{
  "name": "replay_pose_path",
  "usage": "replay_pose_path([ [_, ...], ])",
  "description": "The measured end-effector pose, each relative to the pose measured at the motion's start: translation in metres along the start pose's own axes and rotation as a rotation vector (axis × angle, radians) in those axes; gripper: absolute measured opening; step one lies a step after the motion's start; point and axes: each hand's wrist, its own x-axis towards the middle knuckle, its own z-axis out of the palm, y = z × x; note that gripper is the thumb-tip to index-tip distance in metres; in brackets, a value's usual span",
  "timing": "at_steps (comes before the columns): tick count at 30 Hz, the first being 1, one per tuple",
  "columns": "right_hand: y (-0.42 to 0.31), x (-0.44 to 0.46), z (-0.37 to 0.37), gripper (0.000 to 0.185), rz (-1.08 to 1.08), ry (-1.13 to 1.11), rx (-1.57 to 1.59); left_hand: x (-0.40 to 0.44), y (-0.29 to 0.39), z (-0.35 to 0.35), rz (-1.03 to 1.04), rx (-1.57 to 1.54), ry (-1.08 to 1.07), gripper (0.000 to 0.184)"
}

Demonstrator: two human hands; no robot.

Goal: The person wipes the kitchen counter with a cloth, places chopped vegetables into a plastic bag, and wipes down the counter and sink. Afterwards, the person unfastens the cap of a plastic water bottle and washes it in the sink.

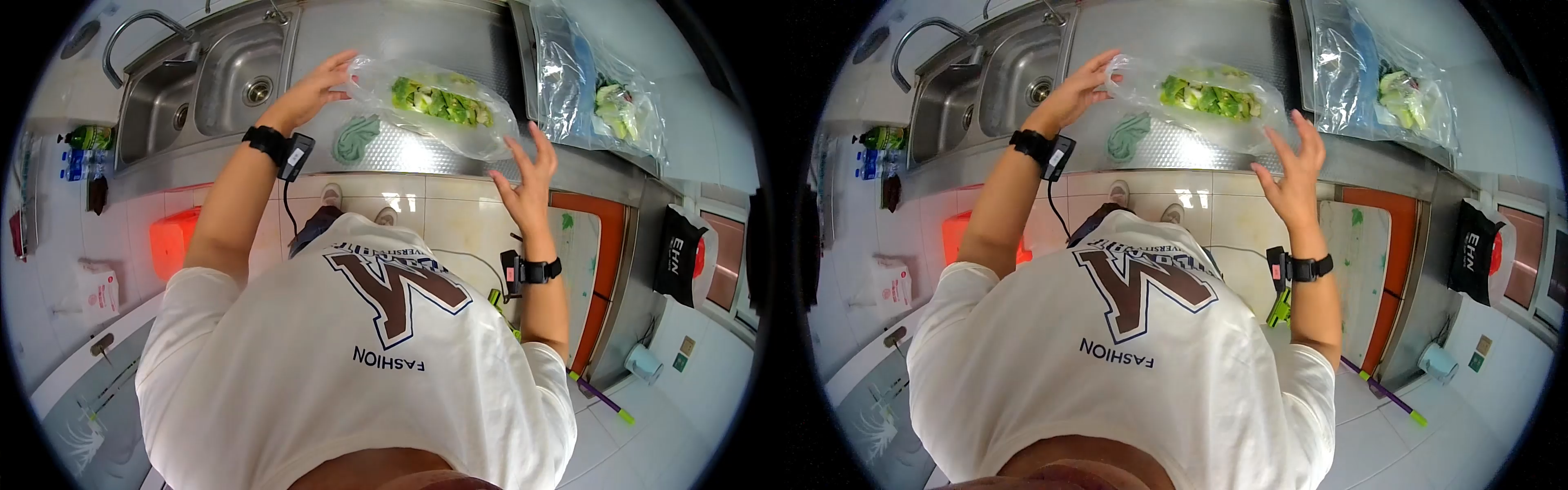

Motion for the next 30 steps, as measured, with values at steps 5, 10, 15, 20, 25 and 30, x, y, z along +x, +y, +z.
replay_pose_path([
  [5, 0.015, -0.028, 0.007, 0.048, 0.308, 0.129, 0.177, 0.009, -0.078, -0.033, -0.209, 0.413, 0.081, 0.048],
  [10, 0.028, -0.049, 0.019, 0.045, 0.527, 0.069, 0.347, 0.011, -0.115, -0.001, 0.2, 1.181, 0.042, 0.019],
  [15, 0.038, -0.072, 0.035, 0.044, 0.709, 0.072, 0.545, 0.009, -0.123, 0.008, 0.346, 1.35, -0.047, 0.019],
  [20, 0.031, -0.073, 0.041, 0.043, 0.732, 0.045, 0.534, 0.008, -0.124, 0.006, 0.395, 1.329, -0.027, 0.02],
  [25, 0.031, -0.071, 0.047, 0.043, 0.756, 0.072, 0.577, 0.009, -0.114, 0.007, 0.164, 1.33, -0.019, 0.015],
  [30, 0.036, -0.074, 0.049, 0.043, 0.773, 0.041, 0.561, 0.012, -0.117, 0.005, 0.147, 1.314, -0.008, 0.017],
])
